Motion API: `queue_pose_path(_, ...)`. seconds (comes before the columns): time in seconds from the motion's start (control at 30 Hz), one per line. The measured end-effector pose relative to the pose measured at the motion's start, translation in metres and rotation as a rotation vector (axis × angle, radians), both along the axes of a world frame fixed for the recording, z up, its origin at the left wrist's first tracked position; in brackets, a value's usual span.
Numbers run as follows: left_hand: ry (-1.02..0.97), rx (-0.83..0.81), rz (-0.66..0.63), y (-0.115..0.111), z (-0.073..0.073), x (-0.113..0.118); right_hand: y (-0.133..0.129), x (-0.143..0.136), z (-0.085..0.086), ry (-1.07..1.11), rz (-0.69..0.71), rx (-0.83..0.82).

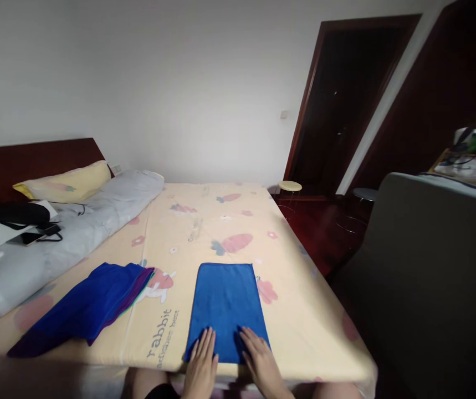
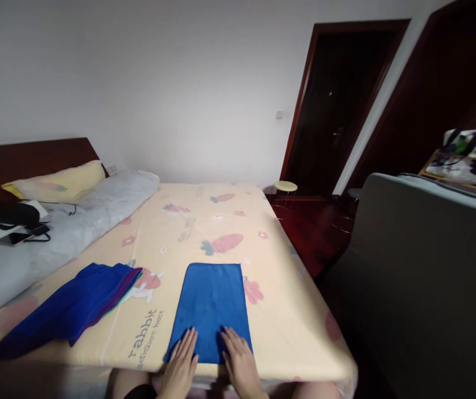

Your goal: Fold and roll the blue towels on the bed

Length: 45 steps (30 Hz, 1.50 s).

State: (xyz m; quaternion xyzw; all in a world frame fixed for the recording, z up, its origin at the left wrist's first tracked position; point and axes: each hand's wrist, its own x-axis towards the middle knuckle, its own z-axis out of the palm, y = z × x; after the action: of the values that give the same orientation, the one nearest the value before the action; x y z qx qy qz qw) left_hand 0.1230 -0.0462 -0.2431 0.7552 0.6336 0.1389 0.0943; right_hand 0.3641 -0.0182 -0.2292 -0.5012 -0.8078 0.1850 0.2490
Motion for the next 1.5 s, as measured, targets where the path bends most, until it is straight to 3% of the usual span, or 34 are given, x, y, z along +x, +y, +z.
queue_pose_path(0.1,0.080,0.002,-0.004,0.006,-0.013,0.024,0.003,-0.034,-0.011,-0.067,0.096,0.005)
queue_pose_path(0.2,0.119,0.006,0.013,0.013,-0.013,0.026,0.010,-0.044,-0.022,-0.128,0.067,0.040)
queue_pose_path(0.47,0.179,-0.015,0.091,0.038,-0.006,-0.006,0.021,-0.007,-0.046,-0.259,-0.264,0.017)
queue_pose_path(0.57,0.244,0.085,0.227,0.037,-0.012,-0.010,0.019,0.008,-0.056,-0.293,-0.423,0.032)
queue_pose_path(0.63,0.273,0.195,0.246,0.031,-0.024,-0.004,0.015,0.007,-0.059,-0.274,-0.461,0.079)
queue_pose_path(0.7,0.287,0.305,0.132,0.025,-0.042,0.009,0.011,-0.005,-0.059,-0.225,-0.375,0.137)
queue_pose_path(0.8,0.278,0.424,-0.110,0.017,-0.073,0.032,0.004,-0.033,-0.056,-0.171,-0.047,0.187)
queue_pose_path(0.87,0.264,0.437,-0.176,0.016,-0.085,0.038,0.002,-0.047,-0.057,-0.172,0.115,0.182)
queue_pose_path(0.93,0.256,0.370,-0.142,0.016,-0.085,0.031,0.001,-0.047,-0.061,-0.193,0.131,0.159)
queue_pose_path(1.1,0.259,0.092,0.249,0.013,-0.051,-0.028,0.003,0.003,-0.075,-0.258,-0.217,0.076)
queue_pose_path(1.2,0.278,0.098,0.308,0.010,-0.042,-0.052,0.004,0.028,-0.081,-0.285,-0.362,0.043)
queue_pose_path(1.3,0.274,0.175,0.198,0.014,-0.054,-0.040,0.007,0.020,-0.076,-0.275,-0.309,0.011)
queue_pose_path(1.43,0.259,0.256,-0.187,0.030,-0.076,0.014,0.018,-0.026,-0.053,-0.204,0.073,-0.056)
queue_pose_path(1.5,0.260,0.286,-0.202,0.041,-0.076,0.035,0.028,-0.042,-0.041,-0.180,0.139,-0.067)
